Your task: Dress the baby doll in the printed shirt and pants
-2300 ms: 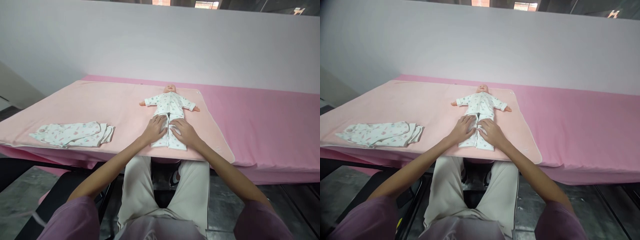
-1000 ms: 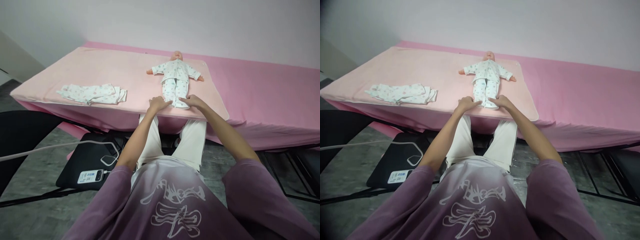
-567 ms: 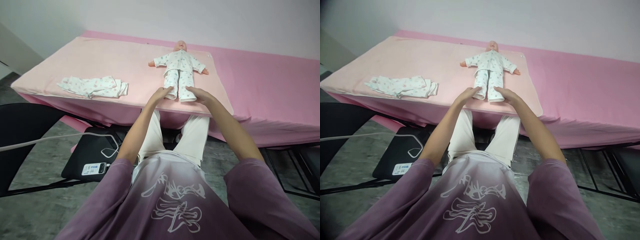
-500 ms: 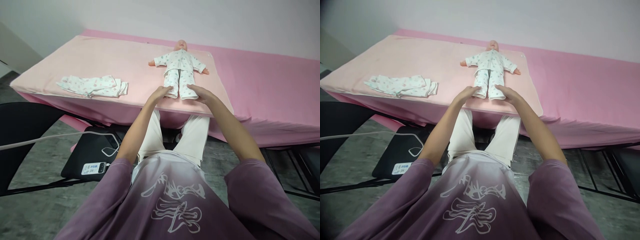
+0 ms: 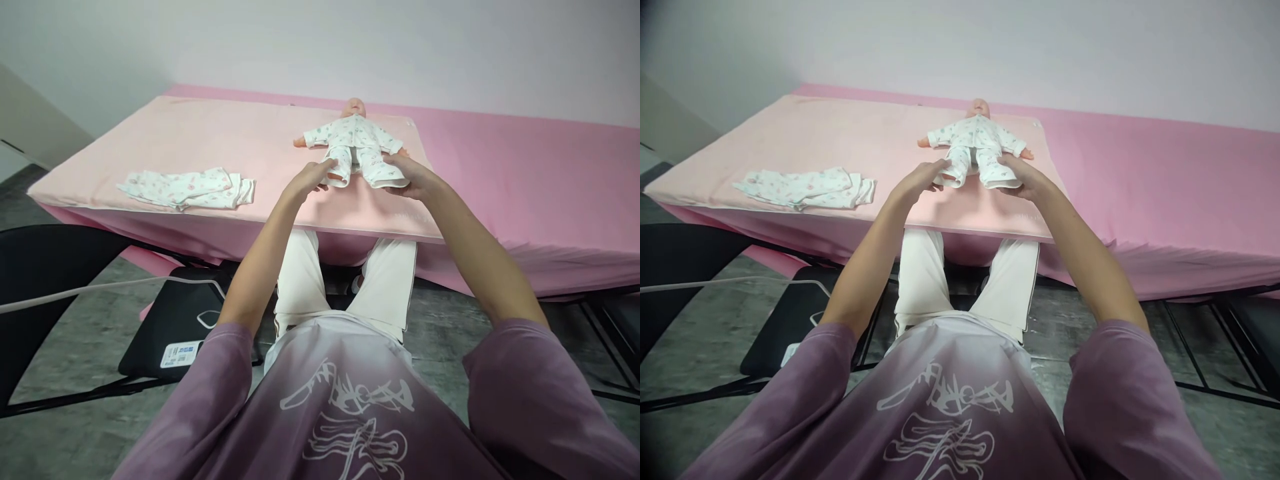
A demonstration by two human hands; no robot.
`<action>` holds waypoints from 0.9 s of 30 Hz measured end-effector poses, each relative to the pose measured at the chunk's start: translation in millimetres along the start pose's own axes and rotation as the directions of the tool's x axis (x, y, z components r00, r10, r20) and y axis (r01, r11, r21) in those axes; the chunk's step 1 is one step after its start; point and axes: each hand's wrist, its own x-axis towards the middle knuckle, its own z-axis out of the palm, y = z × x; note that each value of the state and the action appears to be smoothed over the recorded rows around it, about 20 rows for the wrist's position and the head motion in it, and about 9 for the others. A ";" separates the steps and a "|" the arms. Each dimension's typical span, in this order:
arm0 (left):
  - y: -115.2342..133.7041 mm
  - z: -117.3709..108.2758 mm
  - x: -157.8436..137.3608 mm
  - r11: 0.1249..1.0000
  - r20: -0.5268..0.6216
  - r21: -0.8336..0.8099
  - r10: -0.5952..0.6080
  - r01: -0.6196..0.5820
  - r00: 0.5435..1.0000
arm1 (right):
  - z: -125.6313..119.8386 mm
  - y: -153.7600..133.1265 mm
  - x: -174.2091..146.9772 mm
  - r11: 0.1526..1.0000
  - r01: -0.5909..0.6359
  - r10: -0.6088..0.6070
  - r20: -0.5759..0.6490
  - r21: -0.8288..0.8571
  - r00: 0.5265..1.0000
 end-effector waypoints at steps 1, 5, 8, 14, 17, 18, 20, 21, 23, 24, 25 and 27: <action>0.0 -1.0 -0.4 1.000 0.021 -0.007 0.005 -0.005 1.000 | -0.4 1.3 -0.4 1.000 -0.002 0.002 0.004 0.003 1.000; -14.0 5.4 -4.2 1.000 0.051 0.014 -0.011 0.011 0.999 | 2.5 19.4 -9.9 0.997 -0.068 0.067 0.028 0.038 0.997; -36.2 17.6 -13.0 0.994 0.023 0.093 -0.061 0.059 0.998 | 6.2 40.6 -21.4 0.993 -0.122 0.121 0.096 0.008 0.988; -78.7 40.0 -44.3 0.872 -0.182 0.476 0.228 -0.117 0.957 | 4.9 83.0 -36.3 0.865 0.005 -0.072 -0.115 -0.502 0.991; -90.9 52.5 -52.1 0.742 -0.196 0.580 0.529 -0.337 0.826 | 10.6 102.6 -42.4 0.570 0.244 -0.566 -0.159 -0.785 0.809; -94.3 57.0 -51.8 0.686 -0.139 0.599 0.597 -0.413 0.790 | 14.3 108.2 -44.4 0.451 0.310 -0.670 -0.088 -0.837 0.737; -101.3 65.9 -48.2 0.586 0.014 0.618 0.658 -0.524 0.752 | 23.0 117.7 -47.6 0.256 0.412 -0.733 0.102 -0.875 0.672; -105.0 70.0 -46.5 0.550 0.083 0.622 0.661 -0.557 0.746 | 27.1 122.0 -48.8 0.190 0.447 -0.719 0.186 -0.874 0.669; -111.8 76.6 -48.3 0.515 0.164 0.628 0.644 -0.583 0.747 | 33.4 131.1 -51.6 0.115 0.483 -0.678 0.287 -0.868 0.677; -114.6 78.8 -53.8 0.516 0.175 0.632 0.632 -0.578 0.755 | 35.2 136.7 -54.0 0.103 0.484 -0.671 0.298 -0.869 0.679; -117.1 79.9 -63.5 0.526 0.172 0.634 0.618 -0.566 0.767 | 35.9 143.5 -57.6 0.102 0.478 -0.682 0.289 -0.872 0.672; -122.4 77.7 -95.7 0.566 0.143 0.630 0.588 -0.532 0.796 | 33.9 161.7 -69.3 0.104 0.474 -0.763 0.236 -0.874 0.602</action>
